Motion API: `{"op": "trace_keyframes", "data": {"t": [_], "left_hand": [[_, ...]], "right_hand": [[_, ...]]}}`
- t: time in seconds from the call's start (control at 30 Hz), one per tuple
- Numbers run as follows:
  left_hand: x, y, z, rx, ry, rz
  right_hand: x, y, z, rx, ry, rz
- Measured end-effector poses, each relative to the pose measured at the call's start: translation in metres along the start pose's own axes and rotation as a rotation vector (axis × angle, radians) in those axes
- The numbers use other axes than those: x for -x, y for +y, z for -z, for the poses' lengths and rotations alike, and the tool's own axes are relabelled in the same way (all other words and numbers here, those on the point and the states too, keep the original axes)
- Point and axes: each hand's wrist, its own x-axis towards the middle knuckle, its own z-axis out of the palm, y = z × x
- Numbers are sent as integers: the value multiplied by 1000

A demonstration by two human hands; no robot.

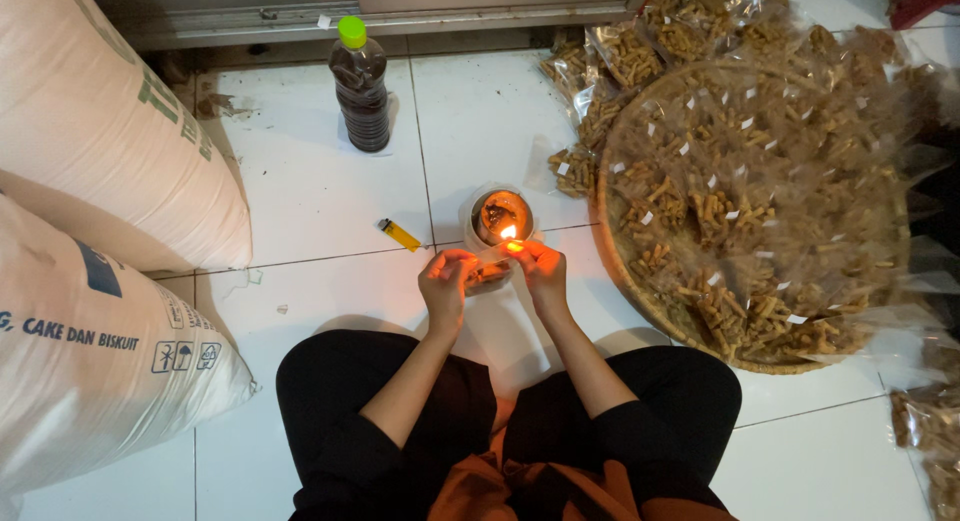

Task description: The person sits on the floor and heat-seals clear plastic bags of fried snack sticks over a candle flame, pinching each bag's opening shut. They take filled bags from a large woven tray, melt the plastic closed above the flame, and set the sealed bag aside.

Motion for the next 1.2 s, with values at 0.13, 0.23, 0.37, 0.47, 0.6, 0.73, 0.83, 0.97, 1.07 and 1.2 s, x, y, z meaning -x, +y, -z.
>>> {"op": "trace_keyframes", "data": {"t": [0.13, 0.23, 0.37, 0.47, 0.6, 0.73, 0.83, 0.97, 1.07, 1.2], "left_hand": [[-3, 1, 0, 34, 24, 2], [-4, 2, 0, -16, 66, 38], [-3, 5, 1, -25, 109, 66], [-3, 4, 1, -11, 114, 55], [-5, 2, 0, 18, 115, 59], [-5, 1, 1, 48, 130, 106], [-5, 2, 2, 48, 124, 72], [-4, 4, 2, 58, 128, 95], [-4, 4, 3, 58, 145, 84], [-1, 2, 6, 48, 149, 185]], "right_hand": [[-4, 2, -3, -60, -20, 68], [-4, 2, -2, -46, -31, 39], [-3, 1, -2, -16, -56, 39], [-2, 0, -2, -92, -101, 131], [-4, 2, -1, -71, -75, 26], [-5, 2, 0, -107, -82, 7], [-4, 0, 1, -148, -108, 38], [-2, 0, 1, -151, -119, 24], [-3, 3, 0, -152, -136, 43], [-3, 2, 7, -177, -234, 41]]}}
